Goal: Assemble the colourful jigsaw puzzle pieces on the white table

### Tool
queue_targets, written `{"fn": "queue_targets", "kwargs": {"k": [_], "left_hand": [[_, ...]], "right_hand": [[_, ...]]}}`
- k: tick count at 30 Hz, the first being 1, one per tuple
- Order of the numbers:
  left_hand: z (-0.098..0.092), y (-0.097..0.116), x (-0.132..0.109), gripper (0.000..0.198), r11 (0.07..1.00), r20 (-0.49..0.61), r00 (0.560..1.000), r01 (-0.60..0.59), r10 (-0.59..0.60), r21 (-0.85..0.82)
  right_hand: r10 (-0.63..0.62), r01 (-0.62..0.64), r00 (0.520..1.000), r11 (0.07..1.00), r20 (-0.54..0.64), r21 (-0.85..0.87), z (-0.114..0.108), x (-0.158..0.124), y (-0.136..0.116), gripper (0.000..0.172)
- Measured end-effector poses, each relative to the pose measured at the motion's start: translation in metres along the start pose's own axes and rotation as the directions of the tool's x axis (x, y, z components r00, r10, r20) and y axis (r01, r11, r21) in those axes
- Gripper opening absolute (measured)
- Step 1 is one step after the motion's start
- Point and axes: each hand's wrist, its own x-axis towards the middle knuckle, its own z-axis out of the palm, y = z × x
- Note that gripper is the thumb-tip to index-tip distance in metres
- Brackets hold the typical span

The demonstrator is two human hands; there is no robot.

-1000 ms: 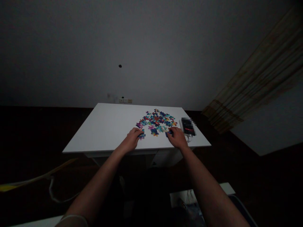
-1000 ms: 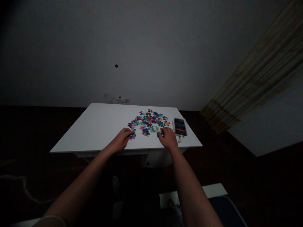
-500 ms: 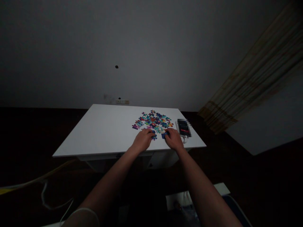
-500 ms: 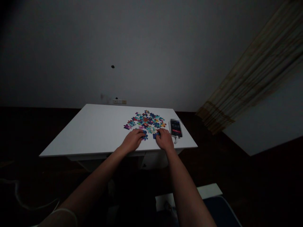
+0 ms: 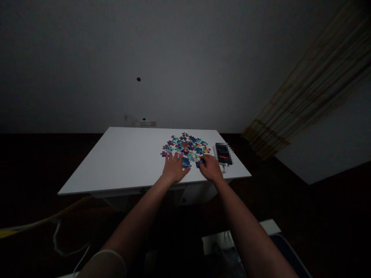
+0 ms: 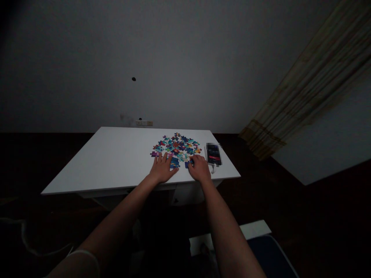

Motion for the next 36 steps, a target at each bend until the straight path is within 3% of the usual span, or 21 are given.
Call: {"fn": "queue_targets", "kwargs": {"k": [9, 19, 27, 32, 36], "left_hand": [[0.004, 0.024, 0.01, 0.081, 0.996, 0.042, 0.995, -0.089, 0.088, 0.03], [-0.009, 0.021, 0.0, 0.047, 0.977, -0.078, 0.975, -0.211, 0.208, -0.036], [-0.008, 0.017, 0.001, 0.045, 0.975, -0.121, 0.985, -0.143, 0.123, -0.17], [-0.01, 0.017, 0.002, 0.043, 0.986, -0.18, 0.982, -0.079, 0.052, -0.147], [-0.012, 0.016, 0.002, 0.055, 0.991, -0.25, 0.968, -0.052, 0.021, -0.121]], "right_hand": [[0.012, -0.012, 1.0, 1.0, 0.011, -0.004, -0.002, 0.0, -0.002, 0.034], [0.018, -0.016, 0.997, 0.999, -0.071, 0.035, -0.005, -0.005, -0.003, 0.04], [0.049, -0.049, 0.998, 0.999, -0.049, -0.006, -0.005, -0.004, -0.005, 0.034], [0.019, -0.02, 1.0, 1.0, -0.02, -0.017, -0.006, -0.004, -0.005, 0.037], [-0.024, 0.025, 1.0, 1.0, 0.012, -0.02, -0.007, -0.004, -0.005, 0.044]]}}
